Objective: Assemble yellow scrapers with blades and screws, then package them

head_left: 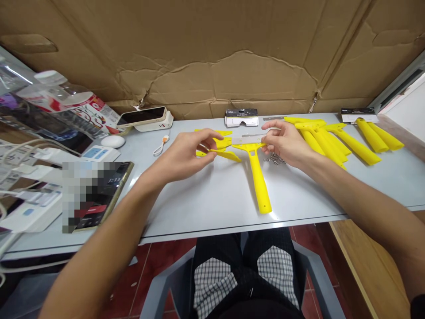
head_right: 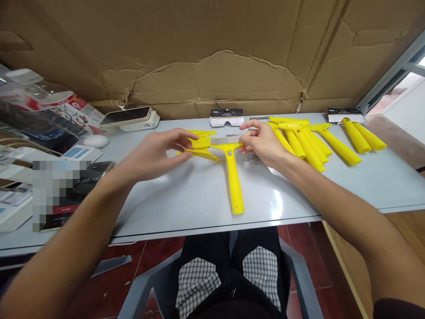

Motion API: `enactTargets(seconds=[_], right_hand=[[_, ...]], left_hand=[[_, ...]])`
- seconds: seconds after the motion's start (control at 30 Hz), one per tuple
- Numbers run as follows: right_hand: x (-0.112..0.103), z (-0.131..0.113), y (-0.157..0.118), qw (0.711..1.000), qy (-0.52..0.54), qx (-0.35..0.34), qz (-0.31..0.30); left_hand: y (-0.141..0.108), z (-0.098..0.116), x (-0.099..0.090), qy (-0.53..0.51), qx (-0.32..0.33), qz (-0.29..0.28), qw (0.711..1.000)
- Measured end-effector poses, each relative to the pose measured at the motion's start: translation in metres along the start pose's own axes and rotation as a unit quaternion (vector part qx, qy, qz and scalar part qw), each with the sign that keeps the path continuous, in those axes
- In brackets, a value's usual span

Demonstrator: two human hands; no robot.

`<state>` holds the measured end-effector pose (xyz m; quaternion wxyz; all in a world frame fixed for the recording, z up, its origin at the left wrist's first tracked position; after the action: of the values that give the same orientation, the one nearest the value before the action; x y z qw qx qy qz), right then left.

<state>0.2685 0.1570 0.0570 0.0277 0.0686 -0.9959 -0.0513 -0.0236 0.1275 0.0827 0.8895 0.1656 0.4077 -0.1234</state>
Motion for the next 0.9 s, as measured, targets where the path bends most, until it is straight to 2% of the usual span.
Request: enactTargets(seconds=[0.13, 0.27, 0.4, 0.5, 0.73, 0.9], right_hand=[[0.001, 0.001, 0.000, 1.000, 0.006, -0.003, -0.004], [0.001, 0.002, -0.001, 1.000, 0.012, -0.006, -0.006], [0.001, 0.002, -0.001, 1.000, 0.007, -0.002, -0.005], [0.001, 0.001, -0.001, 1.000, 0.006, -0.001, -0.004], [0.002, 0.000, -0.002, 1.000, 0.005, -0.003, -0.008], [0.001, 0.002, -0.001, 1.000, 0.006, -0.005, -0.010]], left_hand=[[0.001, 0.000, 0.002, -0.198, -0.012, 0.065, 0.978], [0.005, -0.006, 0.012, -0.282, -0.040, 0.086, 0.955], [0.008, -0.006, 0.025, -0.284, -0.077, 0.095, 0.951], [0.008, -0.003, 0.032, -0.266, -0.062, 0.095, 0.957], [0.008, -0.009, 0.039, -0.282, -0.062, 0.026, 0.957], [0.009, -0.012, 0.037, -0.243, -0.031, 0.006, 0.970]])
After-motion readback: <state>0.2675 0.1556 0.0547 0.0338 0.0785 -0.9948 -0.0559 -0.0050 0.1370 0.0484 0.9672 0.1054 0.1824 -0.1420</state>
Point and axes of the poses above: each hand's wrist, its own y-axis towards the middle knuckle, its own x-axis out of the palm, z = x × y, the point moved 1 cm from there along y, towards the middle knuckle, and after that the axes turned 8 degrees about -x, right-handed, at the moved point
